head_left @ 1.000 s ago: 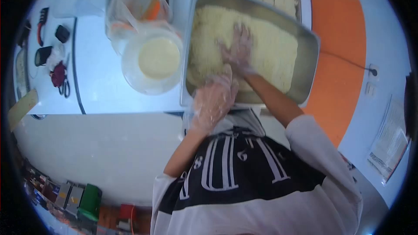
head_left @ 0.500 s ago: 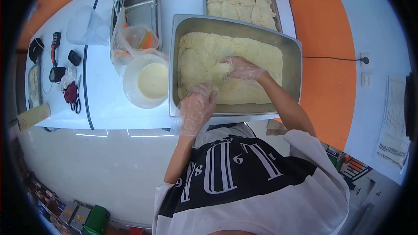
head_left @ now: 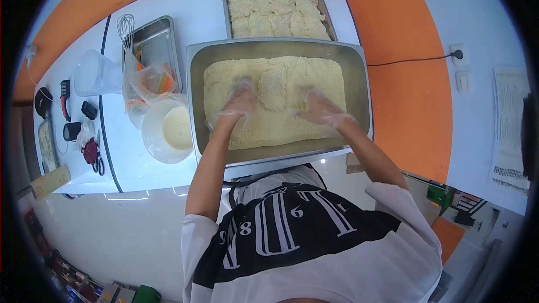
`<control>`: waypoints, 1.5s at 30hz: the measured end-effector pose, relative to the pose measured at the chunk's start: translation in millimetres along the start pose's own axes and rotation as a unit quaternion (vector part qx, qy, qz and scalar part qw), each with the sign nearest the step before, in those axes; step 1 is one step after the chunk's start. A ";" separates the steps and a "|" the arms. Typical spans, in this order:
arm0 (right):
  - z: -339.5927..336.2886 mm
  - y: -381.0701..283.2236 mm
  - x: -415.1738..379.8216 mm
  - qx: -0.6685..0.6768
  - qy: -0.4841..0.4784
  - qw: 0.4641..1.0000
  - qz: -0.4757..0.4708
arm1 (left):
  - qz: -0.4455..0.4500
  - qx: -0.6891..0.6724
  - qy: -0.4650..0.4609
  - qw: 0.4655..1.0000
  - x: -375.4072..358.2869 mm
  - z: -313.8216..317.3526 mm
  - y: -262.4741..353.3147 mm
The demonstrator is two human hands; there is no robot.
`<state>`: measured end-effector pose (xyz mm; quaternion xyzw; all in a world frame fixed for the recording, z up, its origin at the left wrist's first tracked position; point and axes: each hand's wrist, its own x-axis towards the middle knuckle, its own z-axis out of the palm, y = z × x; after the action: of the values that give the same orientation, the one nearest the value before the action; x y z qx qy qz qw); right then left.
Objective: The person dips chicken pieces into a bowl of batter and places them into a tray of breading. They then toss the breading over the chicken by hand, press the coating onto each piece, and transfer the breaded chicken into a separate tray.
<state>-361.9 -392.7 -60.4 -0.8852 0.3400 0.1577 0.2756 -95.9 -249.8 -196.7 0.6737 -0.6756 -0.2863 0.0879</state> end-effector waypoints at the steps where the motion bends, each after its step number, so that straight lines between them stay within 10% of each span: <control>1: 37.9 24.7 10.3 0.021 -0.044 0.999 0.010 | 0.001 0.004 -0.001 1.000 -2.0 10.4 -4.9; 8: 24.8 -52.0 -3.4 0.124 -0.367 0.914 0.117 | -0.070 -0.192 -0.184 0.962 -61.3 23.8 85.6; 11: 73.7 -13.2 1.5 0.277 -0.206 0.938 0.020 | -0.331 -0.300 -0.066 0.892 -68.4 -44.7 139.2; 18: -7.6 -4.1 18.3 0.259 -0.051 0.965 0.013 | -0.226 -0.326 0.193 0.897 -63.7 -2.1 90.2; 20: 36.4 29.2 19.8 0.030 -0.059 0.997 0.047 | 0.041 0.197 -0.046 0.979 -81.3 70.9 51.1; 26: 71.9 -17.1 -13.8 0.118 -0.173 0.976 -0.054 | -0.072 -0.215 -0.122 0.966 -70.4 33.8 119.2; 29: 17.2 -46.9 -3.1 0.162 -0.243 0.950 0.114 | -0.132 -0.256 -0.045 0.956 -69.3 11.1 124.2; 33: -15.3 -47.5 20.4 0.198 -0.166 0.965 0.041 | -0.256 -0.450 0.079 0.852 -77.9 -27.0 123.3; 37: 11.7 -16.8 81.8 -0.012 0.118 0.972 -0.201 | -0.115 -0.163 0.186 0.962 -116.6 -9.8 121.3; 42: 23.7 -26.0 165.6 -0.110 0.017 0.887 -0.447 | -0.173 -0.223 0.164 0.945 -157.8 -23.3 147.7; 45: 35.7 -32.7 173.8 -0.187 0.037 0.878 -0.439 | -0.287 -0.253 0.179 0.906 -141.8 -3.6 148.9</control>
<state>-217.7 -440.8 -157.6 -0.9838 -0.1096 0.0484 0.1333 -211.3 -125.3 -80.7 0.8336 -0.3310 -0.3346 0.2891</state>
